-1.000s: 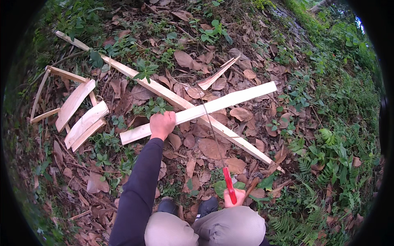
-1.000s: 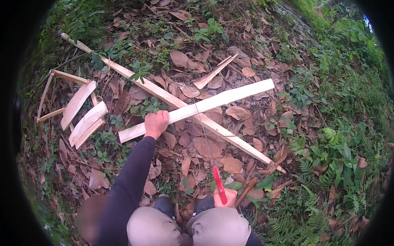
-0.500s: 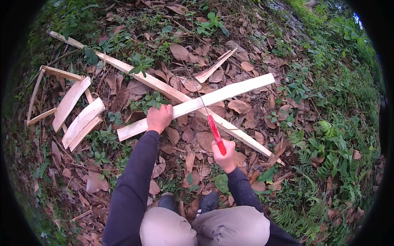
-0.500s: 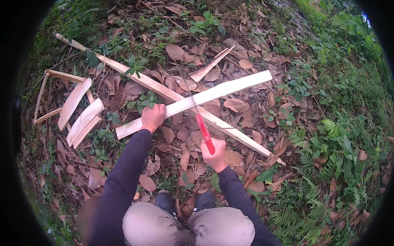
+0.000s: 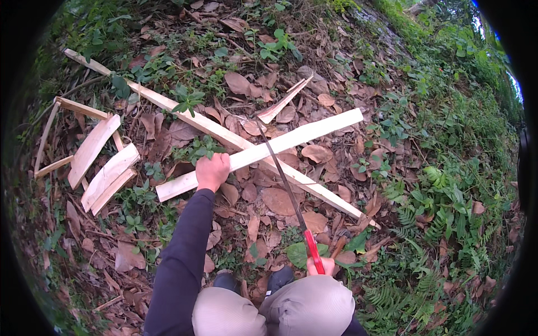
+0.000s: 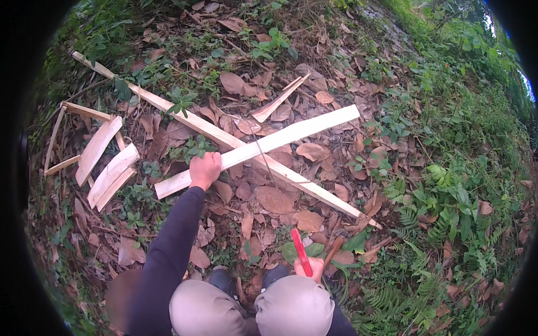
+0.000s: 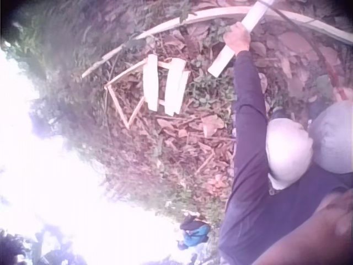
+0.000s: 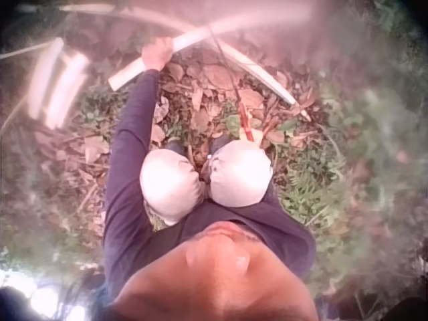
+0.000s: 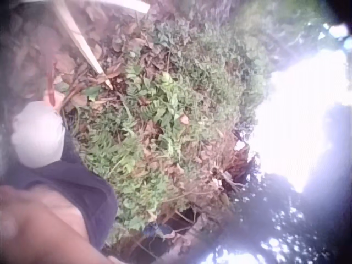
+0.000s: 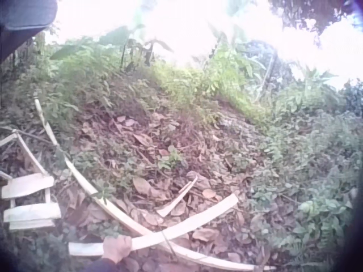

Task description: The person sits on the forest floor and uses a red hand saw to cut a long piece of light-colored wood. They hold the wood steady with their left hand while sawing with their right hand, eventually cutting the piece into smaller segments.

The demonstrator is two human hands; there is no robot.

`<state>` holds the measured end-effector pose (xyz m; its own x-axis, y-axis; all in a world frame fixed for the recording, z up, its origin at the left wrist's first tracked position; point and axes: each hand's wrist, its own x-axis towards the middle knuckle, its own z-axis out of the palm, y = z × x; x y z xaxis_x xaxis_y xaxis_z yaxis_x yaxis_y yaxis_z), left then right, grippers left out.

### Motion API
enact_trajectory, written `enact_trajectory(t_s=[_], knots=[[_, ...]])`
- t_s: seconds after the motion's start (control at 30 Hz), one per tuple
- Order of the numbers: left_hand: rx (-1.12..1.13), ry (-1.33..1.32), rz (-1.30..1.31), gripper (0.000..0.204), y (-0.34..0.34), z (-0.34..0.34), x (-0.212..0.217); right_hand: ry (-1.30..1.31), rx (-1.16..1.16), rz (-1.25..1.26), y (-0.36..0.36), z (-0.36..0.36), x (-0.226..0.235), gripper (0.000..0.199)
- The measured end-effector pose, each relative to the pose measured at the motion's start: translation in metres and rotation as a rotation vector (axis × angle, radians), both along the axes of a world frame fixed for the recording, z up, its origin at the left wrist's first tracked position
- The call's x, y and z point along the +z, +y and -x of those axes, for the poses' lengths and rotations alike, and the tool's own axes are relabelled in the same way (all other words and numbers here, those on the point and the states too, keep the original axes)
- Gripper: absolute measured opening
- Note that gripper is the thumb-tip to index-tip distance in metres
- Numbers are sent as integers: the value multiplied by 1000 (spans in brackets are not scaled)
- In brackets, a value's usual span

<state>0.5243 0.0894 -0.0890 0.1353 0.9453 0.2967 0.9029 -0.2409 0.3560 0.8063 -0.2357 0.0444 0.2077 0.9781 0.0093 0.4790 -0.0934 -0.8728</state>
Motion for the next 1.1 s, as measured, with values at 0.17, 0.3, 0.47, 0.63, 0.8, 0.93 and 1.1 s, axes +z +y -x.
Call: enact_trajectory(t_s=[0.17,0.3,0.47,0.63,0.8,0.93,1.1], knots=[[-168,331,-56,3,0,-17,-7,-8,42,-146,144,29,-10,21],[-103,315,-99,5,-4,-8,-40,147,-21,86,73,20,30,22],[-62,327,42,12,-6,-6,-45,168,65,-22,73,12,-17,26],[-59,372,-66,9,-4,4,-19,85,14,20,125,37,17,25],[-154,207,-78,14,-2,-18,-12,110,-167,206,35,17,21,27],[-19,82,93,31,-2,-2,-7,78,-31,47,165,46,-12,26],[53,-43,193,37,-5,-14,6,-24,-33,72,72,24,5,22]])
